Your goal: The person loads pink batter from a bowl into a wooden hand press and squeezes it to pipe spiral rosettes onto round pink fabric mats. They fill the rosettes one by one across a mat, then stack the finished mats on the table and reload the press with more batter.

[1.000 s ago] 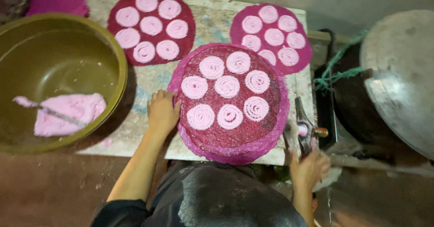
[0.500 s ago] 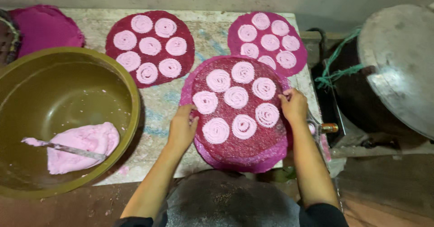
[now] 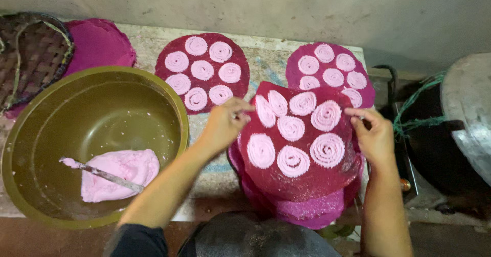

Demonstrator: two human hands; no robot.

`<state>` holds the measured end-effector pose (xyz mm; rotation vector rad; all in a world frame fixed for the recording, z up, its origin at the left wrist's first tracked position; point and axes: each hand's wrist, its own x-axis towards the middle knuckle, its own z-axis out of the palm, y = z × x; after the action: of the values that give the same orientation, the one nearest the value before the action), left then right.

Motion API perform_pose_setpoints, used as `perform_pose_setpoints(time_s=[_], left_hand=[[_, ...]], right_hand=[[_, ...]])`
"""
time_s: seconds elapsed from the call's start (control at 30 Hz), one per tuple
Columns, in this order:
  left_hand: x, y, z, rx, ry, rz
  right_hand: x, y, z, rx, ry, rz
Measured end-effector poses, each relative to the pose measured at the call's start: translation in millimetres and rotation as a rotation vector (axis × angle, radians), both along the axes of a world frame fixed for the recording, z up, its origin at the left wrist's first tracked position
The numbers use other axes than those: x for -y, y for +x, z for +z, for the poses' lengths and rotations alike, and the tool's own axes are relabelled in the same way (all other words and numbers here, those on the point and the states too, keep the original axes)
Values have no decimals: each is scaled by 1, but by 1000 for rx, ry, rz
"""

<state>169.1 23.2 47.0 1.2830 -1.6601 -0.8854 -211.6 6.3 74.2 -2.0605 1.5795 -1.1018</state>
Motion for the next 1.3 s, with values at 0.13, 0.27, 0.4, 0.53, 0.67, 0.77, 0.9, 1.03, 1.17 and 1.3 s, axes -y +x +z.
perform_pose_setpoints(time_s=[0.13,0.27,0.4,0.53,0.67,0.77,0.9,1.03,1.17,1.3], left_hand=[[69,62,45,100,-111,-92],[123,123,67,272,-84,24],[161,151,69,447,-261,117],[179,143,60,545,-219,235],[179,127,43,510,10,242],[180,113,30,641,64,185],[181,97,23,573,-98,117],[158,81,28,401,-150,53],[112,69,33,211,-226,65],[63,53,10,26,-339,154]], right_hand=[[44,52,37,10,2,22],[101,122,32,124,-57,112],[139,191,9,260,98,68],[152,229,-4,131,92,-31],[149,228,-13,-176,207,-169],[136,203,-20,-275,282,-241],[85,123,-37,-81,171,-222],[-25,0,-58,-365,43,-520],[-116,-93,-87,-564,534,-766],[-146,-119,-112,-427,689,-679]])
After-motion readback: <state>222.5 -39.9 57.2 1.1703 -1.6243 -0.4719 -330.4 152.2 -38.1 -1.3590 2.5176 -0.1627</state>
